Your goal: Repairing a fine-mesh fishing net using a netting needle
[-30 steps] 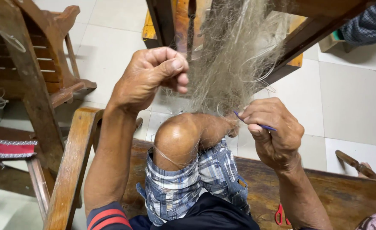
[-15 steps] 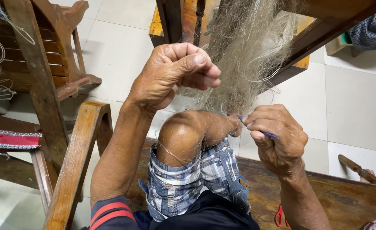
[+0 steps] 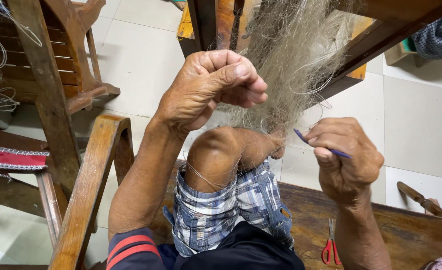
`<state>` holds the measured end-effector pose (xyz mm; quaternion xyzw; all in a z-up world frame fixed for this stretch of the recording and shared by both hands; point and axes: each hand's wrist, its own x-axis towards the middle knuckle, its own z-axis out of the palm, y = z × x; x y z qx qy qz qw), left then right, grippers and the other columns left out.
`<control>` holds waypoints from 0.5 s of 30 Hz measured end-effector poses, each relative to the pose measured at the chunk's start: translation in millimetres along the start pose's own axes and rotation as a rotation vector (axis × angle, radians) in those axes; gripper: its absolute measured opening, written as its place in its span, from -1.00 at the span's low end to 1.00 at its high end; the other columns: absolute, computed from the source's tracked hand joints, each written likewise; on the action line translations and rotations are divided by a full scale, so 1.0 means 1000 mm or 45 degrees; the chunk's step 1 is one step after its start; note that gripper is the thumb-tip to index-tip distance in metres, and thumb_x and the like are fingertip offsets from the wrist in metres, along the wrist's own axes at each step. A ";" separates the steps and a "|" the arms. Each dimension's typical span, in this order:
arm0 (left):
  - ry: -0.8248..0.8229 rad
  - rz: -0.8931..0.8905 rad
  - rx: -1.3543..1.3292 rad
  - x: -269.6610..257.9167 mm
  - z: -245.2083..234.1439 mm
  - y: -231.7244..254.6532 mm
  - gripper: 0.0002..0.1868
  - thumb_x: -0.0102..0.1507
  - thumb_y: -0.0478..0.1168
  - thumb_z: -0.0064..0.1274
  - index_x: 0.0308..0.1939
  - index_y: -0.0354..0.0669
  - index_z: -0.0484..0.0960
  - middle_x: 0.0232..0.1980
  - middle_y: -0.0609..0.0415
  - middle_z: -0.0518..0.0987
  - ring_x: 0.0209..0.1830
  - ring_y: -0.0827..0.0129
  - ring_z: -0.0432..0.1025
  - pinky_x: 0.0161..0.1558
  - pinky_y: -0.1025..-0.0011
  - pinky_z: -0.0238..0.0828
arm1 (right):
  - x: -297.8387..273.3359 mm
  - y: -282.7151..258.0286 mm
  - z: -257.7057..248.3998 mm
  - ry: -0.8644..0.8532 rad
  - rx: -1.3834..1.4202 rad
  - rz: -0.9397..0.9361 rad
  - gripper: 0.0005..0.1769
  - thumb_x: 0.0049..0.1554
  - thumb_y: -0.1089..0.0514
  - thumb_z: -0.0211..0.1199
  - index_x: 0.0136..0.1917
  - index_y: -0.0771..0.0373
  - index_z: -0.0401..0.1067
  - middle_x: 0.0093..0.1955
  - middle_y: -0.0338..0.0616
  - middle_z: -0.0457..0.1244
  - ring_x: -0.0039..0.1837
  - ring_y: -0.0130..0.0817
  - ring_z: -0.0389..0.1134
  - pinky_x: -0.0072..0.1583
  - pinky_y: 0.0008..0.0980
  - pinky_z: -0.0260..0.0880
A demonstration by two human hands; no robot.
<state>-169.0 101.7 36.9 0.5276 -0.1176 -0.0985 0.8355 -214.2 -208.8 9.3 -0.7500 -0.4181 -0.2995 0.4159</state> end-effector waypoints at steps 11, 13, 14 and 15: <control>-0.066 0.068 -0.247 -0.005 0.023 -0.004 -0.74 0.49 -0.08 0.36 -0.04 -0.24 0.81 0.18 -0.24 0.87 0.13 -0.06 0.86 0.03 0.21 0.93 | 0.005 -0.003 -0.004 -0.004 -0.021 -0.002 -0.64 0.61 0.10 0.08 0.09 0.43 0.47 0.01 0.21 0.47 0.08 0.18 0.54 0.26 0.06 0.58; -0.064 0.074 -0.282 -0.004 0.024 -0.009 -0.75 0.50 -0.11 0.36 -0.02 -0.26 0.83 0.23 -0.23 0.87 0.17 -0.08 0.85 0.03 0.19 0.93 | 0.007 -0.003 -0.003 -0.003 -0.018 -0.011 -0.64 0.60 0.11 0.08 0.09 0.44 0.47 0.00 0.22 0.47 0.08 0.18 0.53 0.25 0.05 0.58; -0.067 0.075 -0.328 -0.003 0.025 -0.013 -0.76 0.51 -0.12 0.37 -0.02 -0.26 0.84 0.24 -0.22 0.85 0.20 -0.10 0.84 0.04 0.19 0.93 | 0.007 -0.002 -0.003 -0.003 -0.019 -0.022 -0.64 0.60 0.11 0.09 0.09 0.44 0.48 0.00 0.21 0.47 0.07 0.19 0.53 0.25 0.06 0.58; -0.070 0.077 -0.374 -0.002 0.025 -0.017 -0.78 0.51 -0.13 0.38 -0.01 -0.25 0.84 0.25 -0.21 0.84 0.23 -0.12 0.83 0.04 0.18 0.92 | 0.007 -0.002 -0.002 -0.003 -0.021 -0.034 -0.64 0.60 0.12 0.09 0.08 0.45 0.48 -0.01 0.19 0.47 0.06 0.19 0.54 0.25 0.08 0.58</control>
